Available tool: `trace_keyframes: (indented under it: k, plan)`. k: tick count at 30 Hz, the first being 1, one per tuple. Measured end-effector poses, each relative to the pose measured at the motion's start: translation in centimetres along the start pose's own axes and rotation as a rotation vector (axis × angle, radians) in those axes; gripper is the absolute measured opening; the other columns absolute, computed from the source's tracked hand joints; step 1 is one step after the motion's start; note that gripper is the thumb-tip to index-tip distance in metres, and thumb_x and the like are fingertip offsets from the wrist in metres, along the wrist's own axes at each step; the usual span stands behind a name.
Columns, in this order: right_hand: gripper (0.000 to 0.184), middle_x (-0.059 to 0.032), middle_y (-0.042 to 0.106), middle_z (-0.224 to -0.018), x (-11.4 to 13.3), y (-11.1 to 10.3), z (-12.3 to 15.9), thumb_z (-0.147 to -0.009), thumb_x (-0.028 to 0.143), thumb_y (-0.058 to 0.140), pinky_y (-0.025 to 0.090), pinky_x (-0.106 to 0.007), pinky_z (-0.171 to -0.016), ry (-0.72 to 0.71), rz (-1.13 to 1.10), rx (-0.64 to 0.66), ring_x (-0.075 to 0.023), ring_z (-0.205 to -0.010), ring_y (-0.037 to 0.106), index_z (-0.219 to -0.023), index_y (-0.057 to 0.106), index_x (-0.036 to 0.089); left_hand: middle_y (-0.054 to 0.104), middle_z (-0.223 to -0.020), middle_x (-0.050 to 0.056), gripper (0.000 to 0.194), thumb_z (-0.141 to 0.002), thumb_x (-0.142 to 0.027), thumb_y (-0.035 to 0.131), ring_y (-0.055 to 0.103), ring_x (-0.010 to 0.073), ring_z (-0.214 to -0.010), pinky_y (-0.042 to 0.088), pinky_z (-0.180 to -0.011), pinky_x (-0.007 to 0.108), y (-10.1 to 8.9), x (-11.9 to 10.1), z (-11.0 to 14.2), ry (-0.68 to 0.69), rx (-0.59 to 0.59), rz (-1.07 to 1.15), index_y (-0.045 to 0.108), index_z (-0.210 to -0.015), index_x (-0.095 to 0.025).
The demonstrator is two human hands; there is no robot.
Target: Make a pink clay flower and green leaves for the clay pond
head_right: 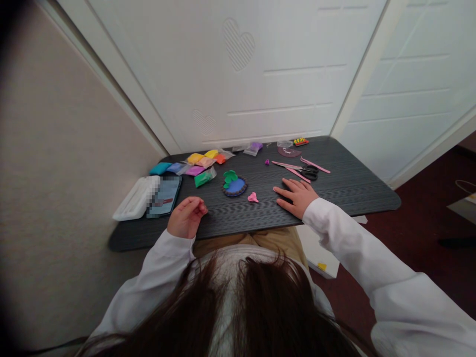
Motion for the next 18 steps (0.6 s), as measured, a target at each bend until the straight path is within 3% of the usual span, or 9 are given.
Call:
trace_keyframes:
  k: [5,8,11,18]
  plan:
    - [0.051,-0.009,0.038,-0.127,-0.9,-0.2,-0.1,-0.078,0.043,0.04,0.032,-0.036,-0.094,0.004,-0.195,-0.14,-0.02,-0.114,0.039,-0.124,0.036,0.021,0.052,-0.053,-0.001,0.006,-0.064,-0.02,0.058,0.048,0.0078,-0.052,0.038,-0.052,0.021,0.0,-0.1,0.0,0.001,0.003,0.009,0.058,-0.065,-0.014]
    - [0.044,-0.0093,0.052,-0.113,-1.5,0.2,-0.5,-0.074,0.042,0.047,0.037,-0.034,-0.092,0.035,-0.287,-0.197,-0.0191,-0.106,0.047,-0.11,0.051,0.018,0.051,-0.053,-0.001,0.007,-0.065,-0.02,0.058,0.048,0.0076,-0.051,0.038,-0.052,0.021,-0.2,-0.1,-0.1,-0.002,0.003,0.012,0.057,-0.065,-0.013]
    - [0.034,-0.0084,0.058,-0.101,-1.7,0.7,-1.0,-0.072,0.042,0.05,0.04,-0.035,-0.088,0.069,-0.295,-0.217,-0.0194,-0.097,0.053,-0.093,0.06,0.018,0.051,-0.053,-0.002,0.007,-0.065,-0.02,0.058,0.048,0.0076,-0.052,0.038,-0.052,0.021,-0.3,-0.1,0.0,-0.004,-0.001,0.014,0.057,-0.065,-0.013]
    - [0.036,-0.009,0.062,-0.098,-1.1,1.2,-2.0,-0.071,0.044,0.05,0.042,-0.034,-0.085,0.131,-0.256,-0.2,-0.0205,-0.093,0.055,-0.09,0.064,0.017,0.052,-0.053,-0.001,0.006,-0.066,-0.019,0.057,0.048,0.0075,-0.052,0.038,-0.053,0.021,-0.2,-0.2,0.0,-0.008,-0.003,0.013,0.057,-0.066,-0.013]
Point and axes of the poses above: each hand's wrist, its own z-axis away from the middle knuckle, its own y-axis out of the palm, x = y × z, the point moved 3 cm from there along -z, towards the middle knuckle
